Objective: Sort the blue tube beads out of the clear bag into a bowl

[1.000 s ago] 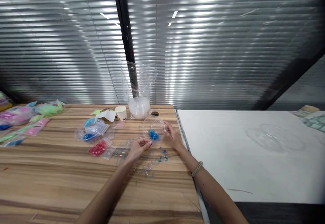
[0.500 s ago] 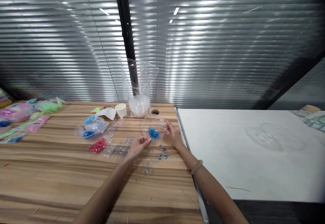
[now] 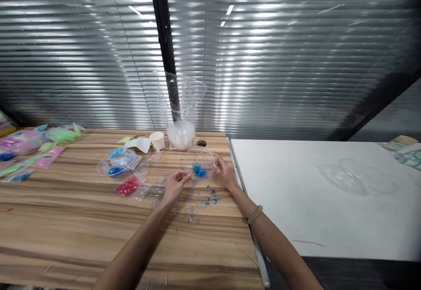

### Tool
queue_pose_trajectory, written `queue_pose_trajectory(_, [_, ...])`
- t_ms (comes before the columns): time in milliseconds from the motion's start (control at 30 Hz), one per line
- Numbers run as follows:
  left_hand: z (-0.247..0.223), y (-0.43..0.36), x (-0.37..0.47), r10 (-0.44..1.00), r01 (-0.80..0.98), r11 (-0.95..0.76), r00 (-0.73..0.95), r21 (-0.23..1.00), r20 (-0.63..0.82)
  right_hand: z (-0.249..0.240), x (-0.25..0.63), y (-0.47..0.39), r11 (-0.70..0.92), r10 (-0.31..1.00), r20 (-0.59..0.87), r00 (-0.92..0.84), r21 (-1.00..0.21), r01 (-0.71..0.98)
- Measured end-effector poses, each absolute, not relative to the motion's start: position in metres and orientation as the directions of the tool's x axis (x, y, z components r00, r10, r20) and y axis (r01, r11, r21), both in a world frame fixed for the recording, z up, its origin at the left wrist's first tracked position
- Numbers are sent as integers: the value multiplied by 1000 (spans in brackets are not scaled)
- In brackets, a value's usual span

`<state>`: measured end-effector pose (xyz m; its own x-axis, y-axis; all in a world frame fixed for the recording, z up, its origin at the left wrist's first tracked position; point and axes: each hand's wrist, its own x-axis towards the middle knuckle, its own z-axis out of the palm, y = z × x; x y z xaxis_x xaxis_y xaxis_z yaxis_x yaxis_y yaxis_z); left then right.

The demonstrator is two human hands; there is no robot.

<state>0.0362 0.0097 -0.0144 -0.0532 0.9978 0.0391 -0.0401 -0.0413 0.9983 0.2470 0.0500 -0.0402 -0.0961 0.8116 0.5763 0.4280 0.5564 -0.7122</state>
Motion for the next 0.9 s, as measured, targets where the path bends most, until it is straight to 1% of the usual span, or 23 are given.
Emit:
queue_pose_trajectory(200, [-14, 9, 35, 997, -68, -29, -69, 997, 24, -43, 248, 48, 599, 783, 607, -136, -678, 426])
queue_pose_trajectory(333, [-17, 11, 35, 997, -29, -48, -55, 998, 47, -48, 249, 49, 630, 748, 654, -115, -644, 434])
queue_pose_trajectory(433, [-19, 11, 36, 993, 41, -103, -48, 994, 105, -52, 250, 50, 645, 741, 660, -124, -649, 402])
queue_pose_trajectory(500, [-18, 10, 36, 981, 133, -183, -45, 974, 190, -53, 251, 50, 656, 735, 665, -137, -645, 392])
queue_pose_trajectory(567, [-16, 8, 36, 951, 275, -290, -22, 917, 307, -53, 251, 50, 661, 730, 669, -144, -636, 398])
queue_pose_trajectory(667, [-14, 5, 35, 895, 453, -425, 77, 784, 440, -50, 251, 49, 657, 732, 664, -151, -631, 412])
queue_pose_trajectory(767, [-16, 4, 34, 851, 512, -510, 186, 691, 491, -49, 251, 48, 665, 726, 670, -157, -626, 407])
queue_pose_trajectory(900, [-23, 7, 34, 812, 546, -571, 268, 613, 518, -50, 251, 47, 673, 718, 674, -173, -611, 417])
